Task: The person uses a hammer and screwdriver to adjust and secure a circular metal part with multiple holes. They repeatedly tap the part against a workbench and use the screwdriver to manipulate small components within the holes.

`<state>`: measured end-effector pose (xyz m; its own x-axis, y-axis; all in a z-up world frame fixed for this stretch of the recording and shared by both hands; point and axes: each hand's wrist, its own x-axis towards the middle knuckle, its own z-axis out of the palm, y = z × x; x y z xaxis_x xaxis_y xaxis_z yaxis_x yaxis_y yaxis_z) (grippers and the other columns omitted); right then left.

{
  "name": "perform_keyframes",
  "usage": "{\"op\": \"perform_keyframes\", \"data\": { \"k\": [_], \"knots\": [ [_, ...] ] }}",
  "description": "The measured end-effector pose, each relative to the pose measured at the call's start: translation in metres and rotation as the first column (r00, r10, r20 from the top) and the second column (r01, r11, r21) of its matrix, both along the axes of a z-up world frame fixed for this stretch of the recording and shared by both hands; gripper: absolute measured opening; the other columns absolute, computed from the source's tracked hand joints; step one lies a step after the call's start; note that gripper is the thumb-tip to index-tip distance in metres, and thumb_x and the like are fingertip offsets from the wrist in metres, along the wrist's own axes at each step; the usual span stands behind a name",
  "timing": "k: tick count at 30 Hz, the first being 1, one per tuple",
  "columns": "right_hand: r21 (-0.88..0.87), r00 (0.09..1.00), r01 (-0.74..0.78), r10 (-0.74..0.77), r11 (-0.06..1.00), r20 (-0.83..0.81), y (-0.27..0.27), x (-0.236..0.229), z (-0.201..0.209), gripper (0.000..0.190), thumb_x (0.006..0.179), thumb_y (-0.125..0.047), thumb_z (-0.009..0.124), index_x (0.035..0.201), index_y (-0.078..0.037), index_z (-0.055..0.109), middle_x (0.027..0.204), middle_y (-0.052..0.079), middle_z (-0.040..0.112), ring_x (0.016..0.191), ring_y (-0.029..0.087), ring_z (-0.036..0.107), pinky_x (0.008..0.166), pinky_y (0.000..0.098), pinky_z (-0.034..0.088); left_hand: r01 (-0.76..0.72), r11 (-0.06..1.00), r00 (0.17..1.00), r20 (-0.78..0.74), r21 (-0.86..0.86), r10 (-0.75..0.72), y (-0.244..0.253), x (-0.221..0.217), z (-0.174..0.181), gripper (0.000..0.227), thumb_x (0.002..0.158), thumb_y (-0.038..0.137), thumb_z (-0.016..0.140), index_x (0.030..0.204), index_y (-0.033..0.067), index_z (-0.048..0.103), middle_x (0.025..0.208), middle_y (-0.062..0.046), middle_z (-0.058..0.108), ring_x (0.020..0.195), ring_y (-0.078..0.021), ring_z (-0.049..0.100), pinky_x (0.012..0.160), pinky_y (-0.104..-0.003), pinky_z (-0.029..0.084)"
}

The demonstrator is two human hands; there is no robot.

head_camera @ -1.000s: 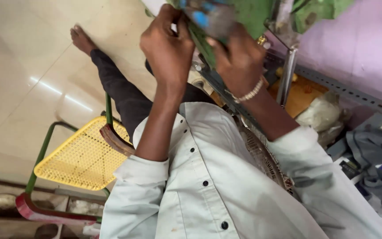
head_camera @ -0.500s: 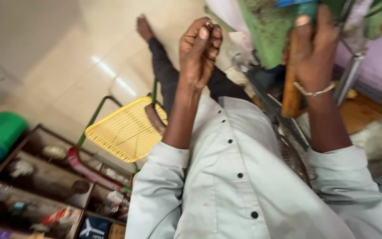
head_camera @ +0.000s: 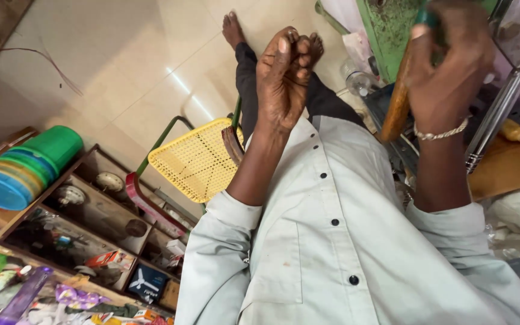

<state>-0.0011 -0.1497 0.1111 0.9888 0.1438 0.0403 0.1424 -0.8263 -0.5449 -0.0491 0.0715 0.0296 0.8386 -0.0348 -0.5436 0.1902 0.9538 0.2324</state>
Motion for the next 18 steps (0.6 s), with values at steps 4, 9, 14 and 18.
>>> {"op": "perform_keyframes", "data": {
  "k": [4,9,14,18],
  "knots": [
    [0.389,0.984,0.066,0.004,0.919,-0.177,0.029,-0.003,0.018,0.026,0.112,-0.022,0.065,0.121,0.001,0.070,0.118,0.017,0.069,0.098,0.023,0.072,0.080,0.0332,0.060,0.066,0.998,0.997,-0.034,0.016,-0.066,-0.010,-0.004,0.012,0.030,0.105,0.030,0.069,0.114,0.0018,0.062,0.097,-0.008,0.068,0.081,-0.0094,0.061,0.067,-0.018,0.049],
    [0.744,0.924,0.059,0.245,0.666,-0.293,0.054,0.005,0.023,0.035,0.115,-0.030,0.063,0.124,0.004,0.065,0.119,0.013,0.069,0.106,0.018,0.072,0.094,0.0269,0.061,0.163,0.984,0.986,-0.042,0.069,-0.161,-0.016,-0.013,0.025,0.033,0.106,0.033,0.068,0.114,0.0009,0.065,0.095,-0.006,0.068,0.080,-0.0083,0.060,0.067,-0.019,0.049],
    [0.792,0.818,0.256,0.313,0.554,-0.483,0.056,0.004,0.016,0.027,0.110,-0.020,0.071,0.124,0.003,0.067,0.105,0.010,0.070,0.091,0.012,0.071,0.078,0.0218,0.057,0.187,0.980,0.981,-0.071,0.066,-0.183,-0.022,-0.017,0.032,0.031,0.109,0.030,0.067,0.111,-0.0010,0.065,0.093,-0.005,0.067,0.080,-0.0094,0.061,0.069,-0.021,0.050],
    [0.775,0.746,0.409,0.313,0.483,-0.588,0.053,-0.004,0.008,0.024,0.113,-0.022,0.072,0.115,0.001,0.065,0.094,0.007,0.069,0.080,0.008,0.066,0.070,0.0197,0.055,0.230,0.971,0.969,-0.110,0.063,-0.223,-0.025,-0.015,0.043,0.033,0.111,0.032,0.062,0.112,-0.0010,0.065,0.092,-0.005,0.066,0.078,-0.0114,0.061,0.071,-0.026,0.052]
  ]
}}
